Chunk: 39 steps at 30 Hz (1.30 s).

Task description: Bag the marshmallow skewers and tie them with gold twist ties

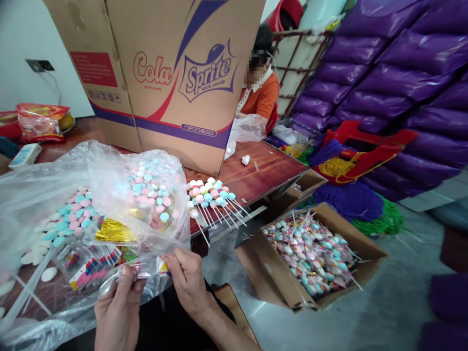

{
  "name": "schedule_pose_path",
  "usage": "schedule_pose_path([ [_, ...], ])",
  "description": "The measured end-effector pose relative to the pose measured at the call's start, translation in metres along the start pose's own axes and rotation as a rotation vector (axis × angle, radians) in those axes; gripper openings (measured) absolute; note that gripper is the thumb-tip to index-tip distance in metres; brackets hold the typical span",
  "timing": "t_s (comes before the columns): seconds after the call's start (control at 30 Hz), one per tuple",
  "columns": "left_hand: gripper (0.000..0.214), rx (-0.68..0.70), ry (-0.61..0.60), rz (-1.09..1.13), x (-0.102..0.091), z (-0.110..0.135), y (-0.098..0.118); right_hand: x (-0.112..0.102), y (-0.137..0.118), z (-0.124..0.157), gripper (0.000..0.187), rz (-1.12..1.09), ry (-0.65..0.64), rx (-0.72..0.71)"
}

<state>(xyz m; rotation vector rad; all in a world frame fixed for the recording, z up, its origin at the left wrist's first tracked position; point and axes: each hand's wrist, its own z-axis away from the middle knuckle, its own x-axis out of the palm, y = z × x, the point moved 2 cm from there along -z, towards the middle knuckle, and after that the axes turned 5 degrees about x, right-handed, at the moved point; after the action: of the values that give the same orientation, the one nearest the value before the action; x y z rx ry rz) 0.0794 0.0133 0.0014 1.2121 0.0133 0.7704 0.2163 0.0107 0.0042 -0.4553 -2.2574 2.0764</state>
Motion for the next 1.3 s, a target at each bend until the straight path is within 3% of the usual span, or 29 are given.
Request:
schedule_pose_path([
  [0.13,0.044,-0.007,-0.058,-0.011,0.006,0.001,0.001,-0.009,0.000,-0.009,0.046,0.038,0.022,0.006],
  [0.23,0.042,0.030,-0.027,0.020,0.010,-0.001,0.006,-0.025,-0.001,-0.027,0.047,0.151,0.113,-0.032],
  [0.3,0.040,0.049,-0.020,0.065,0.012,-0.006,0.010,-0.039,-0.002,-0.047,0.042,0.350,0.230,-0.060],
  [0.4,0.036,0.029,-0.030,0.147,0.011,-0.017,0.015,-0.055,0.000,-0.079,0.023,0.846,0.346,-0.042],
  [0.5,0.035,-0.009,-0.025,0.195,0.005,-0.026,0.017,-0.059,0.008,-0.102,0.018,1.193,0.245,0.096],
  [0.63,0.037,-0.023,0.004,0.237,-0.001,-0.032,0.016,-0.057,0.016,-0.107,0.022,1.300,0.179,0.213],
  [0.83,0.035,0.019,0.061,0.233,-0.006,-0.041,0.016,-0.055,0.027,-0.101,0.024,1.178,0.205,0.200],
  [0.9,0.033,0.038,0.076,0.224,-0.008,-0.043,0.016,-0.059,0.030,-0.099,0.024,1.065,0.290,0.166],
  [0.97,0.032,0.057,0.084,0.218,-0.009,-0.044,0.016,-0.065,0.028,-0.090,0.025,0.879,0.406,0.053],
  [1.03,0.031,0.067,0.105,0.229,-0.011,-0.045,0.017,-0.068,0.020,-0.073,0.024,0.637,0.444,-0.088],
  [1.17,0.031,0.056,0.163,0.251,-0.011,-0.047,0.019,-0.065,-0.003,-0.027,0.012,0.263,0.252,-0.172],
  [1.3,0.036,0.072,0.168,0.231,-0.010,-0.049,0.019,-0.054,-0.026,0.005,0.013,0.171,0.057,-0.304],
])
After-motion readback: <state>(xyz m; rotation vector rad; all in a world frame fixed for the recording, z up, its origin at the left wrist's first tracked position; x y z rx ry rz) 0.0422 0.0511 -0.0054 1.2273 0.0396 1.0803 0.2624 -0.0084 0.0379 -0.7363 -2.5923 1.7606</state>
